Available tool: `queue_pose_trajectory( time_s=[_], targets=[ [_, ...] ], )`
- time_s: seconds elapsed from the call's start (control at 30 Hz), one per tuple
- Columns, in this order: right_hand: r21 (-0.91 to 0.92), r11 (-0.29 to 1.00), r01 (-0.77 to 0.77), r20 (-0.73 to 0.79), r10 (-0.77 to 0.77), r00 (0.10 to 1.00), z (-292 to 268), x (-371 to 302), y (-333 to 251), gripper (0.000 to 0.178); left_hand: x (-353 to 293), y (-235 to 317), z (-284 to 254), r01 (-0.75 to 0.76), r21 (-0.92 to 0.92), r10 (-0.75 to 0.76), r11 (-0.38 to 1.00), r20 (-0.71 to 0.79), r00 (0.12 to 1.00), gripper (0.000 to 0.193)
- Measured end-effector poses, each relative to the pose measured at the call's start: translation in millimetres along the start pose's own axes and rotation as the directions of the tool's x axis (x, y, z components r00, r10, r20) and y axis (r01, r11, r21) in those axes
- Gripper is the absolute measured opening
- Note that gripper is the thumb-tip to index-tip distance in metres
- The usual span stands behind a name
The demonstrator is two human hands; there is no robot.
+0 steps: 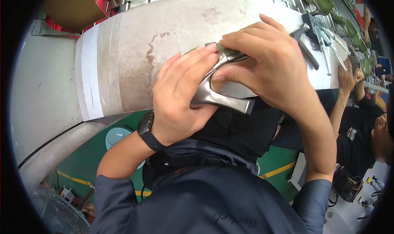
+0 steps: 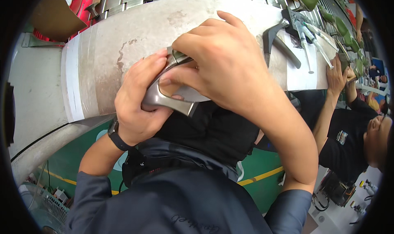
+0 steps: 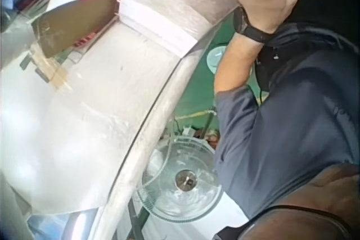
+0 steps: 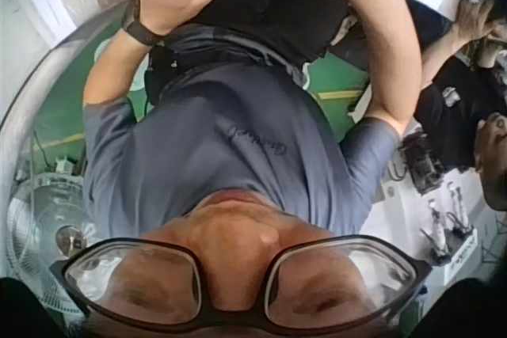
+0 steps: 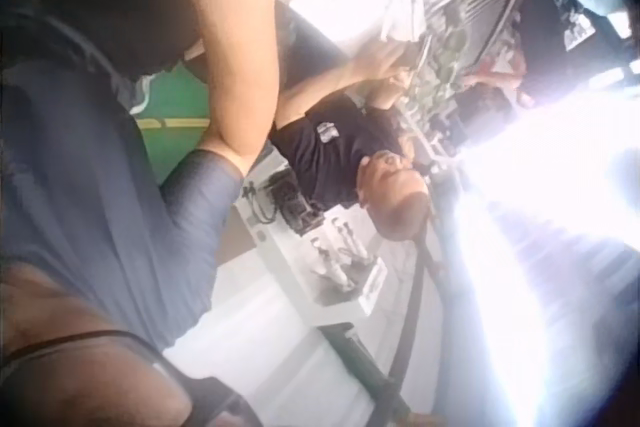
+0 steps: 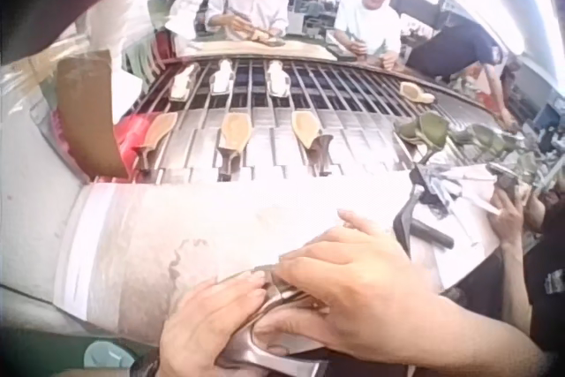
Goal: The person assembles high-heeled shoes by taking shoe uppers on lasts and soles from a conveyor line, pressing the soles onto the shoe uppers by hand, and tapping the edges and heels with a hammer.
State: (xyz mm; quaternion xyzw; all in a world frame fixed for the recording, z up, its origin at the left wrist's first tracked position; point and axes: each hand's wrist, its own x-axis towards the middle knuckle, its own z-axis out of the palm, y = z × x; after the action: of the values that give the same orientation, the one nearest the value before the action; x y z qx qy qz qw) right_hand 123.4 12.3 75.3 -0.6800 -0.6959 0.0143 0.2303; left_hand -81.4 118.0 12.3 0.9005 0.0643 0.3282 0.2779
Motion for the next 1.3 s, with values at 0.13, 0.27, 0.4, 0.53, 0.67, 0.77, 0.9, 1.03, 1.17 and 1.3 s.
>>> queue_pose_trajectory(
  time_s=[0.13,0.27,0.4,0.53,0.67,0.77,0.9,1.03,1.17,1.3],
  targets=[
    [0.038,0.998,0.047,-0.128,-0.041,0.991,10.5,-29.8,15.7,0.063,5.5,11.2,-2.7,0.156,-0.067,-0.144,0.986,0.153,0.978,0.089],
    [-0.013,0.992,0.125,-0.13,-0.126,0.983,19.2,-41.9,23.2,0.066,0.9,7.6,2.2,0.07,0.056,-0.081,0.996,0.229,0.97,0.095],
    [-0.076,0.983,0.169,-0.157,-0.179,0.971,25.2,-43.9,23.3,0.065,-0.5,4.6,6.1,0.018,0.082,-0.035,0.996,0.219,0.975,0.092],
    [-0.118,0.956,0.27,-0.398,-0.295,0.869,47.5,-48.4,37.5,0.061,5.9,12.3,4.0,-0.063,0.168,0.012,0.984,0.29,0.957,0.083],
    [-0.14,0.951,0.275,-0.409,-0.309,0.859,47.8,-48.4,37.5,0.061,4.4,12.7,6.7,-0.103,0.249,0.022,0.963,0.308,0.951,0.086],
    [-0.145,0.95,0.275,-0.43,-0.311,0.847,57.1,-48.4,45.8,0.06,3.7,11.8,9.7,-0.138,0.263,0.052,0.955,0.311,0.949,0.087],
    [-0.361,0.878,0.316,-0.397,-0.451,0.799,60.2,-54.3,56.8,0.056,1.0,6.2,15.7,-0.175,0.242,0.101,0.954,0.289,0.952,0.088],
    [0.171,0.977,0.124,-0.259,-0.077,0.963,13.3,-44.9,13.5,0.048,0.8,8.8,16.3,-0.177,0.257,0.105,0.95,0.272,0.957,0.09],
    [0.17,0.983,-0.071,0.235,0.029,0.971,-34.1,-21.0,2.2,0.046,0.7,5.5,19.3,-0.167,0.235,0.118,0.958,0.208,0.971,0.095],
    [-0.143,0.985,0.094,-0.219,-0.125,0.968,10.3,-50.5,24.6,0.064,2.9,19.0,12.2,-0.072,0.149,0.036,0.986,0.234,0.972,0.097]
  ],
)
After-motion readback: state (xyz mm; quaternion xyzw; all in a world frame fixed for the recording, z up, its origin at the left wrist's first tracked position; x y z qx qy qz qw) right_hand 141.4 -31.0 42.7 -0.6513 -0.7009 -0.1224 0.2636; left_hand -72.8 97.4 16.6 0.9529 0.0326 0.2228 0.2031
